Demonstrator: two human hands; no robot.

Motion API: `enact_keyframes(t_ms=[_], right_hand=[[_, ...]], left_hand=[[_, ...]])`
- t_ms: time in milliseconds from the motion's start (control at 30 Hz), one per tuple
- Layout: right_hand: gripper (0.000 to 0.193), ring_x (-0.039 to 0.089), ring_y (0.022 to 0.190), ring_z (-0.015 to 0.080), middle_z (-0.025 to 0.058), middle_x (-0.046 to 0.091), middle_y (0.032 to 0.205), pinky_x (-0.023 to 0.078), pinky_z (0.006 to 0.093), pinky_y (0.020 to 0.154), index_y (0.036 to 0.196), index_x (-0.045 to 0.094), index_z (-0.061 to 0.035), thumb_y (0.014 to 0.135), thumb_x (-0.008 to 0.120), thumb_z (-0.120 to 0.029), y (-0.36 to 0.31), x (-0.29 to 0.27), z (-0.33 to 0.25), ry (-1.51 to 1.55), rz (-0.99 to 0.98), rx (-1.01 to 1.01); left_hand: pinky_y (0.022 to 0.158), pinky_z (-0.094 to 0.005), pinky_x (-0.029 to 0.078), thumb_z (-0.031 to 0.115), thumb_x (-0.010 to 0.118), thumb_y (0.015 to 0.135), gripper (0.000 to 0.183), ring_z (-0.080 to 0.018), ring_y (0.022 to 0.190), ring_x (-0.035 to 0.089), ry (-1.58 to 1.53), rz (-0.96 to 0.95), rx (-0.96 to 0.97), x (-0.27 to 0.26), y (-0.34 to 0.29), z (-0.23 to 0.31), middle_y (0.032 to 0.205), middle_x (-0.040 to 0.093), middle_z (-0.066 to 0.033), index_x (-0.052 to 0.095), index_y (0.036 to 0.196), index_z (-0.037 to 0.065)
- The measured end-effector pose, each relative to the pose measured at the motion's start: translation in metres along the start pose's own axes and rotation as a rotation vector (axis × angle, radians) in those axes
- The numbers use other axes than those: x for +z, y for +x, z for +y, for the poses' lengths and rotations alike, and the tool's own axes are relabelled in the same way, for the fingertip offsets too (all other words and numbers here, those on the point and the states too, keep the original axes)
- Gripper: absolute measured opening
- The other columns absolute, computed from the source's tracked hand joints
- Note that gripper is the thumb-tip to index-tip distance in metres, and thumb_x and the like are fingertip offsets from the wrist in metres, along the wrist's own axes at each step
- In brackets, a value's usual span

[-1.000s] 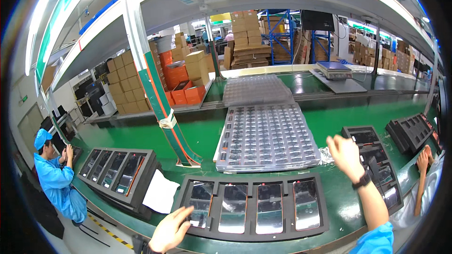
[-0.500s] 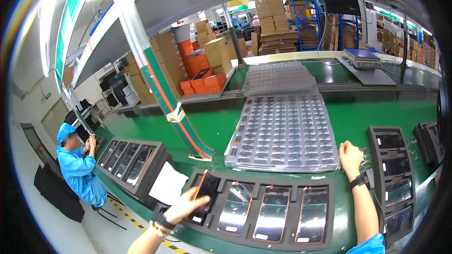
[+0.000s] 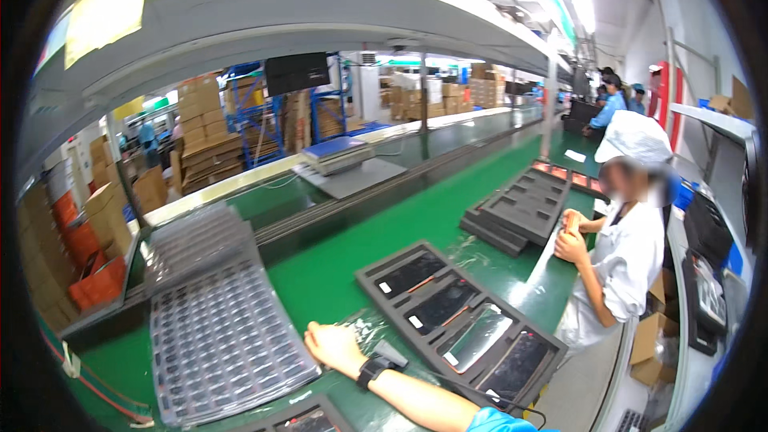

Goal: The worker picks up small rectangular electronic components and places them in organized rows within a black tray.

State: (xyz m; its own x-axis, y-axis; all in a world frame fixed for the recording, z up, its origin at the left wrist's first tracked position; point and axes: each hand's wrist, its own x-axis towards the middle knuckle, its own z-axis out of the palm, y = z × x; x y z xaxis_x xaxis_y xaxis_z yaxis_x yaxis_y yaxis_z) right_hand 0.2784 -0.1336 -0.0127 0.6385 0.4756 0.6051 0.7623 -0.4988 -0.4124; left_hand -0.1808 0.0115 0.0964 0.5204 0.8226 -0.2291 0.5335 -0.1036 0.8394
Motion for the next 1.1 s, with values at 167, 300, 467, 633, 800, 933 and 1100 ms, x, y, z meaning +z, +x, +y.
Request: enact_keyframes(t_ms=[167, 300, 467, 633, 800, 933, 1100], right_hand=[[0.019, 0.066, 0.060, 0.0327, 0.0149, 0.064, 0.064, 0.054, 0.0432, 0.056, 0.082, 0.058, -0.0054, 0.091, 0.059, -0.022, 0.002, 0.002, 0.014, -0.019, 0.039, -0.024], [0.021, 0.066, 0.060, 0.0341, 0.0170, 0.064, 0.066, 0.054, 0.0449, 0.056, 0.084, 0.058, -0.0047, 0.093, 0.057, -0.024, 0.006, 0.001, 0.002, 0.031, 0.025, -0.052], [0.019, 0.066, 0.059, 0.0326, 0.0155, 0.064, 0.063, 0.054, 0.0433, 0.055, 0.083, 0.058, -0.0053, 0.092, 0.059, -0.022, 0.004, 0.004, 0.008, 0.004, 0.032, -0.037], [0.021, 0.067, 0.060, 0.0340, 0.0166, 0.064, 0.064, 0.054, 0.0447, 0.057, 0.083, 0.059, -0.0051, 0.093, 0.058, -0.024, 0.003, 0.007, 0.010, 0.009, 0.028, -0.014], [0.024, 0.067, 0.064, 0.0355, 0.0174, 0.065, 0.066, 0.054, 0.0460, 0.060, 0.082, 0.059, -0.0046, 0.093, 0.057, -0.025, 0.005, 0.002, 0.007, 0.030, 0.005, 0.014], [0.027, 0.068, 0.069, 0.0377, 0.0178, 0.067, 0.070, 0.054, 0.0486, 0.064, 0.085, 0.061, -0.0057, 0.095, 0.056, -0.030, 0.009, -0.004, 0.008, 0.085, -0.073, 0.161], [0.030, 0.068, 0.072, 0.0393, 0.0181, 0.069, 0.077, 0.054, 0.0496, 0.066, 0.086, 0.063, -0.0068, 0.096, 0.055, -0.034, 0.012, -0.008, 0.007, 0.169, -0.034, 0.314]], left_hand=[[0.106, -0.0362, 0.040, 0.011, 0.060, 0.098, 0.046, -0.0268, 0.122, 0.053, 0.003, -0.036, 0.083, 0.034, 0.011, 0.016, 0.133, 0.055, -0.0182, 0.046, 0.140, -0.002], [0.101, -0.0309, 0.041, 0.018, 0.063, 0.098, 0.044, -0.0162, 0.116, 0.055, -0.326, -0.109, -0.053, 0.006, 0.027, -0.022, 0.127, 0.059, -0.0080, 0.051, 0.138, 0.005], [0.094, -0.0288, 0.043, 0.032, 0.062, 0.099, 0.036, -0.0126, 0.107, 0.058, -0.501, -0.181, -0.270, 0.000, 0.045, -0.011, 0.116, 0.064, -0.0017, 0.062, 0.125, 0.008], [0.087, -0.0293, 0.047, 0.031, 0.060, 0.100, 0.028, -0.0151, 0.098, 0.062, -0.318, -0.384, -0.072, 0.018, 0.039, -0.004, 0.106, 0.067, -0.0010, 0.067, 0.112, 0.006], [0.076, -0.0319, 0.053, 0.024, 0.063, 0.097, 0.026, -0.0177, 0.086, 0.067, -0.133, -0.483, -0.159, 0.014, 0.051, -0.014, 0.100, 0.071, -0.0058, 0.068, 0.110, 0.002], [0.078, -0.0336, 0.055, 0.019, 0.064, 0.096, 0.023, -0.0186, 0.088, 0.068, -0.381, -0.537, -0.312, 0.005, 0.057, -0.017, 0.101, 0.072, -0.0071, 0.069, 0.109, 0.001], [0.093, -0.0361, 0.053, 0.019, 0.065, 0.095, 0.023, -0.0229, 0.100, 0.067, -0.699, -0.566, -0.455, 0.012, 0.029, 0.029, 0.106, 0.072, -0.0088, 0.068, 0.110, 0.001]])
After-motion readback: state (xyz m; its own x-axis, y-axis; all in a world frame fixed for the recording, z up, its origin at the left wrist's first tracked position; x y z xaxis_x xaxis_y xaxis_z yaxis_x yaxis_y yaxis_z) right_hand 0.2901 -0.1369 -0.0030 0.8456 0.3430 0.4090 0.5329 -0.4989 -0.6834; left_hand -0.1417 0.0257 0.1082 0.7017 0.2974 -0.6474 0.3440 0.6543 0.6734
